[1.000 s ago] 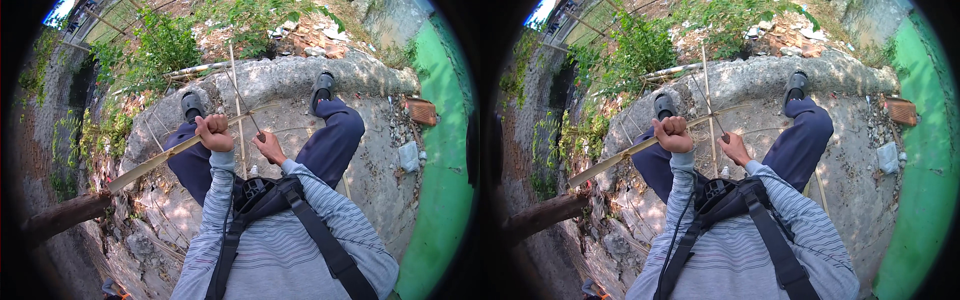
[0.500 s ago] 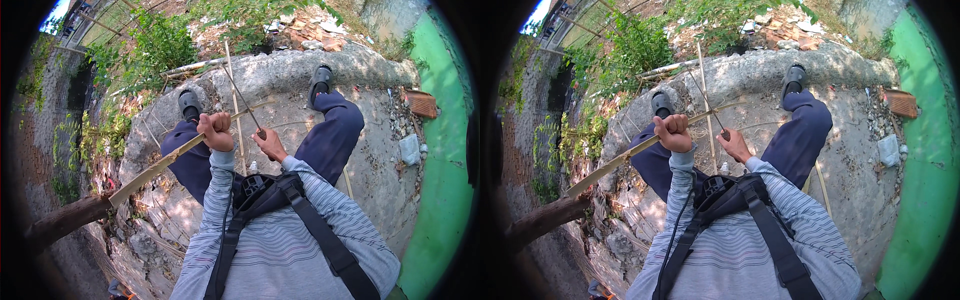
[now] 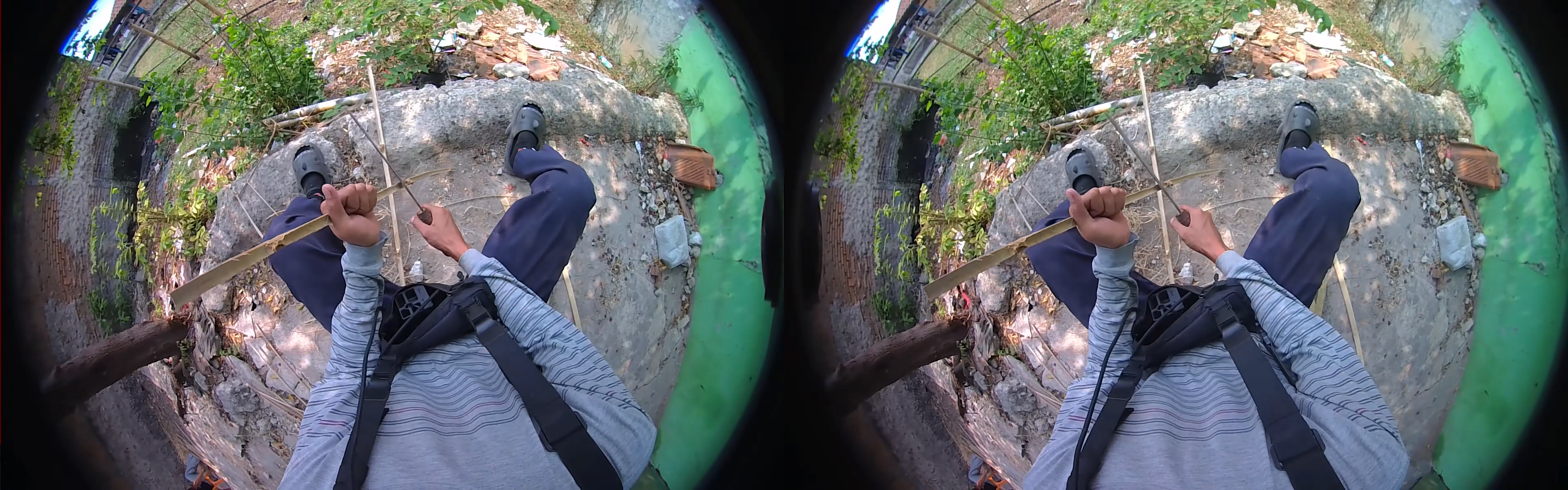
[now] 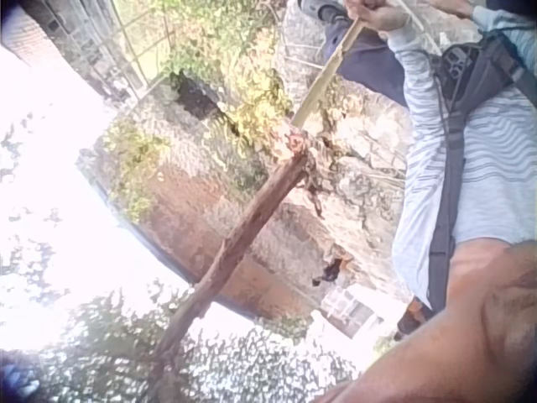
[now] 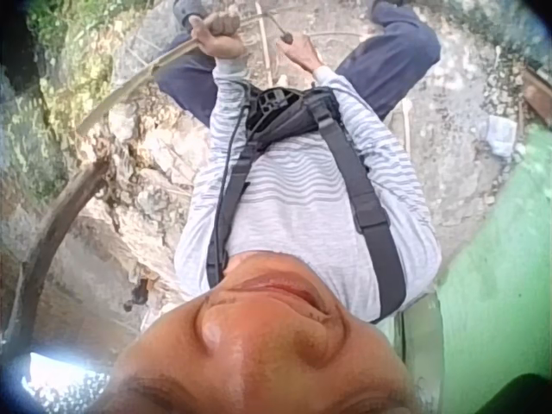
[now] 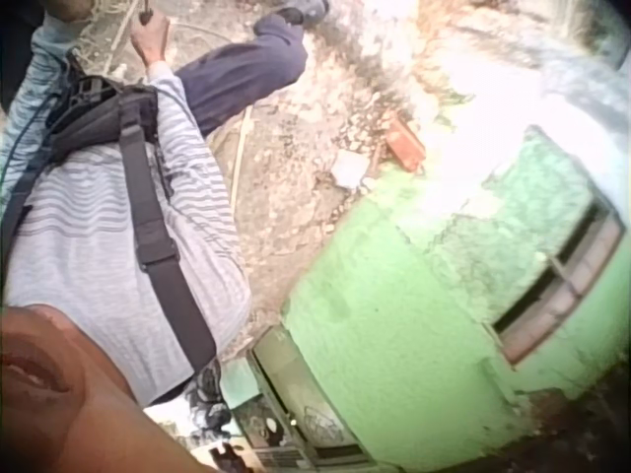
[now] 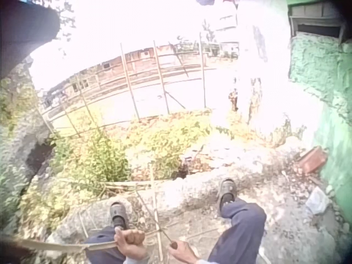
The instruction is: The person splits bamboo stalks into thin strips using a knife, then trims and scrapes the strips with the blade.
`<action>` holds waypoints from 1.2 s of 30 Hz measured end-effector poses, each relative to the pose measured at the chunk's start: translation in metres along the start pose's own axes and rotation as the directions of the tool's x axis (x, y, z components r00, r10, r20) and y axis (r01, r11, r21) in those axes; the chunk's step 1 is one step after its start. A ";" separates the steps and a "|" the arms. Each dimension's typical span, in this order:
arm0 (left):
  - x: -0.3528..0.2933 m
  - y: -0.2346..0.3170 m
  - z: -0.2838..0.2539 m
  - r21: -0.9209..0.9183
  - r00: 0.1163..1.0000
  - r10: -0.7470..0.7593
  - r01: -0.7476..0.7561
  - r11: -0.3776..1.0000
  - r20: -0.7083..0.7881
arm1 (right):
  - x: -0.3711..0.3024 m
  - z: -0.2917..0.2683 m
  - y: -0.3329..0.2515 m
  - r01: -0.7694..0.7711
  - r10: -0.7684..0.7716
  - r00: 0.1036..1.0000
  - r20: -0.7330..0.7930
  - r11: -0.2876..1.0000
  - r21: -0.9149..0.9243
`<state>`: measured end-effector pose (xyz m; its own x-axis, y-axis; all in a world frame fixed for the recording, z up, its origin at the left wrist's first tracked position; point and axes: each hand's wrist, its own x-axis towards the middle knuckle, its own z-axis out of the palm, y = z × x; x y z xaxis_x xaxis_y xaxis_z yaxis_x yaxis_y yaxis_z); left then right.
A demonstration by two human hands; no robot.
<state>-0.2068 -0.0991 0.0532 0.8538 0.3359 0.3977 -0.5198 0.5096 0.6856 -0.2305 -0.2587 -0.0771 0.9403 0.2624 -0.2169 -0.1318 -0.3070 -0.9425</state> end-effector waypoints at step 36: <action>-0.008 0.008 0.001 -0.117 1.000 -0.011 0.013 0.993 0.019 | 0.008 0.009 0.016 -0.003 0.004 1.000 0.011 0.994 -0.110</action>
<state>-0.2181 -0.0985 0.0565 0.8597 0.3156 0.4017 -0.5086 0.6029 0.6147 -0.2279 -0.2530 -0.0965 0.9361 0.2715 -0.2235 -0.0991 -0.4061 -0.9084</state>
